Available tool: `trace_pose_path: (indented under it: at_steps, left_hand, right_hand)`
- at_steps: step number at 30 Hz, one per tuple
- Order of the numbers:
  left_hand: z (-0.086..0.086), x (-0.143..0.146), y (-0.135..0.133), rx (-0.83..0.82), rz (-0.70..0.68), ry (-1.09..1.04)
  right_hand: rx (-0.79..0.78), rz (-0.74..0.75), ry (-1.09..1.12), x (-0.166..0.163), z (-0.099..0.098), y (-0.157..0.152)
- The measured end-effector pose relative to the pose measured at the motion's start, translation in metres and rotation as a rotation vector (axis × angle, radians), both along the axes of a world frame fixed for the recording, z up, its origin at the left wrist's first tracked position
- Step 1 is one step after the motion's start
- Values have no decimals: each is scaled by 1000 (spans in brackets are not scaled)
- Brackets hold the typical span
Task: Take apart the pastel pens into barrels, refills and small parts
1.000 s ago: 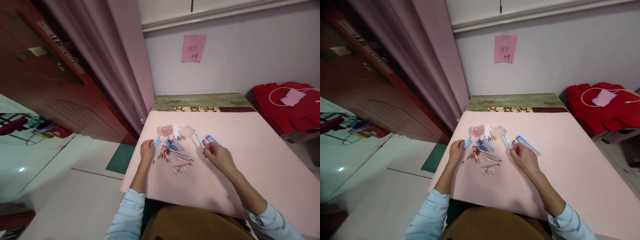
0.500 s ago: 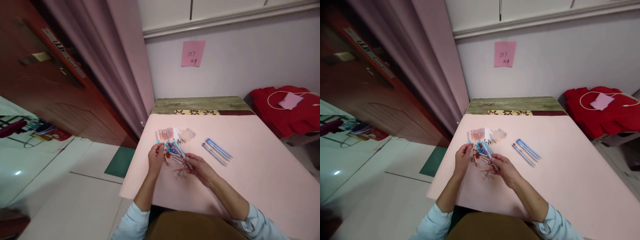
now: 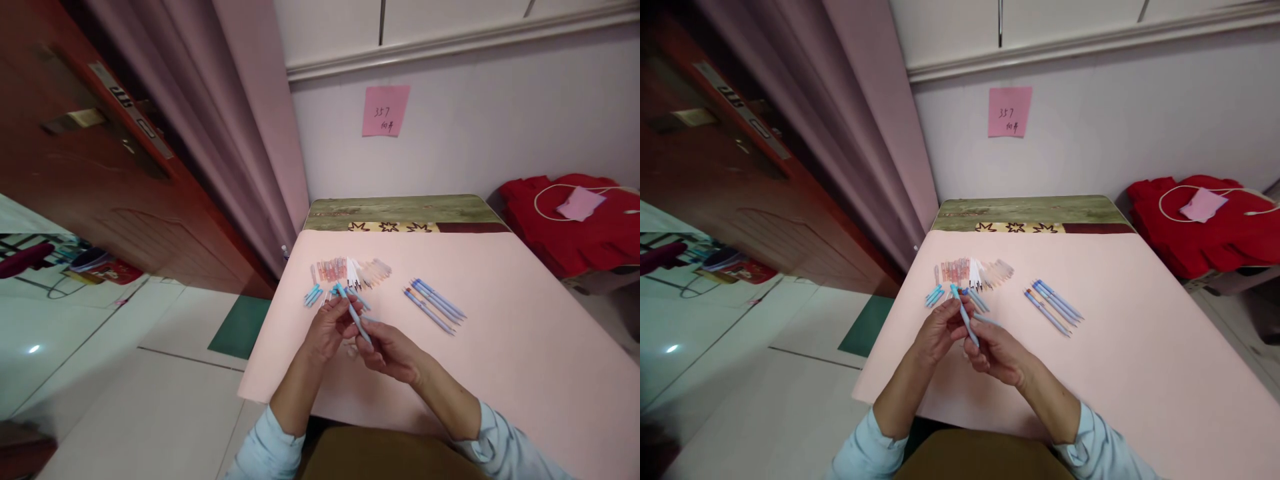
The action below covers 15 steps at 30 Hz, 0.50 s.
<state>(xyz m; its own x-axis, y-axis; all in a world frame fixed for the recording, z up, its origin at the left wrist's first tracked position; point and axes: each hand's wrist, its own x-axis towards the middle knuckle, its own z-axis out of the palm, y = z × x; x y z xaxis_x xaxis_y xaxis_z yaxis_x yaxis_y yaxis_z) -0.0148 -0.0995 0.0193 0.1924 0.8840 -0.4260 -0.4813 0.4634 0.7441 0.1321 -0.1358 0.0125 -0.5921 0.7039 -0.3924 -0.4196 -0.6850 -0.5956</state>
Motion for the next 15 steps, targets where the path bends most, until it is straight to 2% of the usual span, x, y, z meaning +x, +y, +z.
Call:
trace_pose_path:
  at_steps: [2,5,7,9,12,15]
  left_hand:
    - [-1,4,2,29,53,18]
    - [-2,8,3,82,116,90]
    - [-2,11,3,97,128,107]
    - [-2,13,3,108,113,105]
    - [-3,15,2,113,97,114]
    - [-6,19,3,113,160,131]
  right_hand:
    - [68,-24,-79,1,-3,2]
    - [258,-110,-330,2,-8,4]
    - [332,-178,-453,2,-10,5]
    - [276,-180,-460,2,-10,5]
    - [103,-122,-351,3,-11,4]
    - [132,-201,-347,5,-12,3]
